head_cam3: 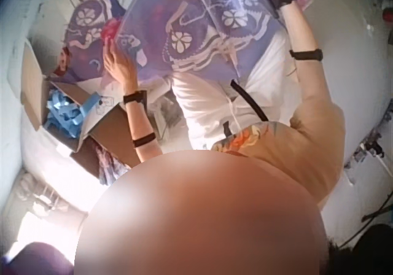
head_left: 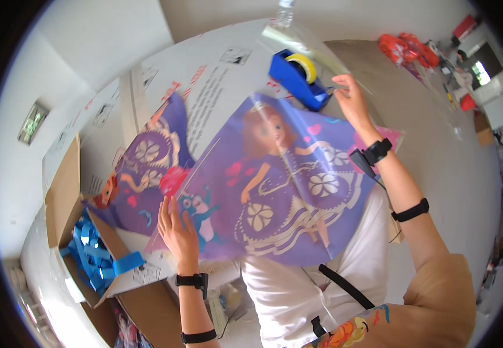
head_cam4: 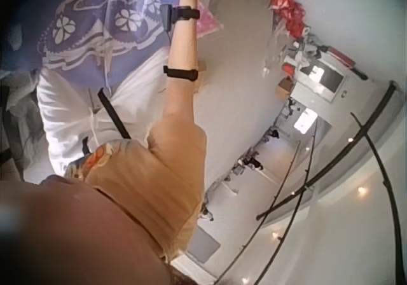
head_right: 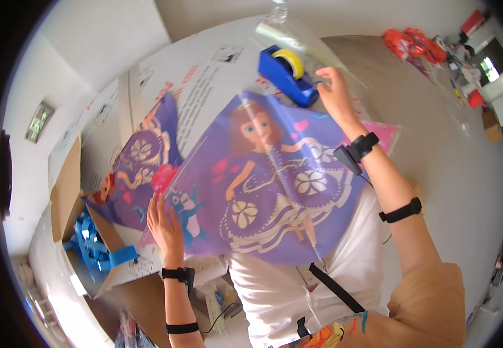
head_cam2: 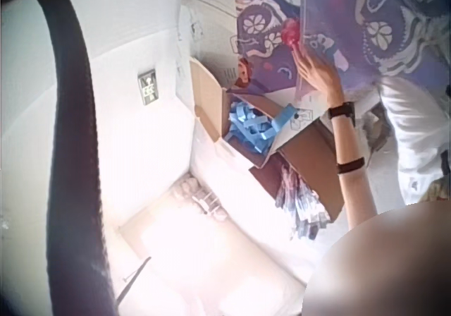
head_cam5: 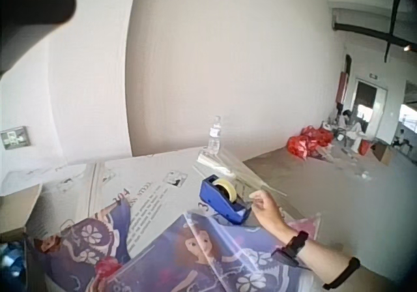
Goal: Assembling a plastic kite by attaching ribs and blue streamers using adhesive tape.
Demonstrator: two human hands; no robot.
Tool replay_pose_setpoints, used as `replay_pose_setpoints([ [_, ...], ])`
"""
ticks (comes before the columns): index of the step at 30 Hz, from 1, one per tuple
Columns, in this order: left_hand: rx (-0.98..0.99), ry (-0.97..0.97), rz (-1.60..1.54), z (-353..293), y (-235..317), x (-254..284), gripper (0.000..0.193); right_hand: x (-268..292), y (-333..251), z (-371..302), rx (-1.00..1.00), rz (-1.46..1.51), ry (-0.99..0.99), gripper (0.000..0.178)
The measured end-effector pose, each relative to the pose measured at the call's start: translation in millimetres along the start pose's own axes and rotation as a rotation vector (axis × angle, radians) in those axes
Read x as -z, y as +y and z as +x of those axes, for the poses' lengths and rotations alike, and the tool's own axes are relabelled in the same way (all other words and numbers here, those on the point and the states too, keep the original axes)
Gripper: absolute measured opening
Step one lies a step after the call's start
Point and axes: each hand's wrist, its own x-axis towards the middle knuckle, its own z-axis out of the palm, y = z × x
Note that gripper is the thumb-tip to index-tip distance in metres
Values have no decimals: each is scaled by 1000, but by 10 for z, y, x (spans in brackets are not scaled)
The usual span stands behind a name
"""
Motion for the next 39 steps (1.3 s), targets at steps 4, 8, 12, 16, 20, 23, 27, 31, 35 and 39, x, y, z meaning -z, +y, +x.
replay_pose_setpoints([
  [4,-51,-193,187,108,9,-422,55,-35,320,73,5,-115,-31,25],
  [8,-38,-142,192,105,67,-501,51,-70,495,196,-113,-121,-134,23],
  [12,-32,-111,158,97,108,-477,44,-158,482,293,-286,-51,-211,20],
  [16,-39,-66,132,100,111,-489,40,-171,553,442,-499,114,-336,23],
  [20,-42,-63,137,95,86,-500,40,-173,424,475,-650,201,-335,25],
  [23,-60,-50,127,114,102,-494,40,-171,409,481,-651,178,-325,27],
  [27,-46,-45,123,84,64,-456,39,-295,297,446,-720,243,-222,30],
  [31,-57,-30,85,121,130,-527,39,-160,352,630,-528,-139,-344,43],
  [35,-28,-47,72,100,104,-536,39,-103,307,546,-487,-193,-355,45],
  [39,-58,-42,89,123,116,-495,39,84,467,406,-564,-87,-399,42],
])
